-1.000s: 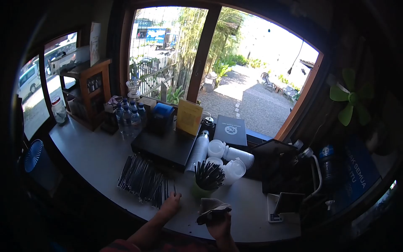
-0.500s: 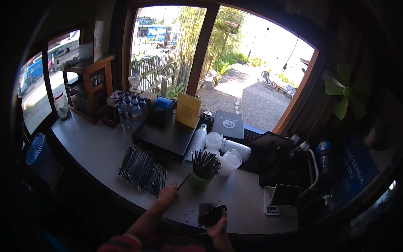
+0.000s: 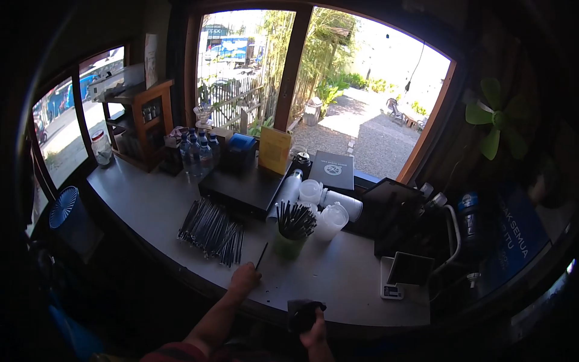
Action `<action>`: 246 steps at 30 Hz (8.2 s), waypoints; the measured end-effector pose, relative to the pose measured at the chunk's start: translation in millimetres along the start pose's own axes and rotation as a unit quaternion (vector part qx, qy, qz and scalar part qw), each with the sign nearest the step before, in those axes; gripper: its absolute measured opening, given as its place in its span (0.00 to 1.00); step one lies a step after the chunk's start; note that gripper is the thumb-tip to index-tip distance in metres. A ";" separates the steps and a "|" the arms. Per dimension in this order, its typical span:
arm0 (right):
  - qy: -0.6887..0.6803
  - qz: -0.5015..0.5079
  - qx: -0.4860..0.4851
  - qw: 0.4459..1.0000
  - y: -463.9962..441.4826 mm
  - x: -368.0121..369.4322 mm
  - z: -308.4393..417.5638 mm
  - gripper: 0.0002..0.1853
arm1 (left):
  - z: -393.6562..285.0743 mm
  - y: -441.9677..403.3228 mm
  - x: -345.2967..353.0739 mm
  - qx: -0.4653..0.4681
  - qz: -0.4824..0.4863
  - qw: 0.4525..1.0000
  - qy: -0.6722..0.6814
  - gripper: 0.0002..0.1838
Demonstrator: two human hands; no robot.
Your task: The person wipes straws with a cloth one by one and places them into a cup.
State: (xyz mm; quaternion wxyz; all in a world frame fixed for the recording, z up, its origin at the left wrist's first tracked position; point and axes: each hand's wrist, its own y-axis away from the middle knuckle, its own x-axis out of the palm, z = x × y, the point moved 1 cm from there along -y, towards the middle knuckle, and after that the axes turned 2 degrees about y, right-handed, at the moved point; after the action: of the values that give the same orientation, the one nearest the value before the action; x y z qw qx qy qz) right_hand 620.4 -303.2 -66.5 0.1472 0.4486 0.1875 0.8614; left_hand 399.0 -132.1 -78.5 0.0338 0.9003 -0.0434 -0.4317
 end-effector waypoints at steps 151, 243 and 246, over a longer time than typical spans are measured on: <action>0.443 0.326 -0.063 0.833 -105.6 186.0 13.9 0.14 | -32.6 -35.6 -95.3 0.280 0.030 0.868 0.409 0.07; 0.583 0.176 -0.585 0.537 -162.7 236.9 139.4 0.08 | 17.1 -36.1 -47.7 0.236 -0.067 0.948 0.201 0.16; 0.629 0.188 -0.559 0.506 -188.9 215.0 135.4 0.06 | 30.7 -36.3 -42.7 0.225 -0.096 0.958 0.150 0.15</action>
State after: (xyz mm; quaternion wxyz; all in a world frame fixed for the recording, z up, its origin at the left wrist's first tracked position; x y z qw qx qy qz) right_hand 629.6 -19.2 73.2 0.0455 -0.3624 -0.3783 0.8506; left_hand 350.2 -92.1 -68.2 -0.2053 0.9391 -0.0471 -0.2716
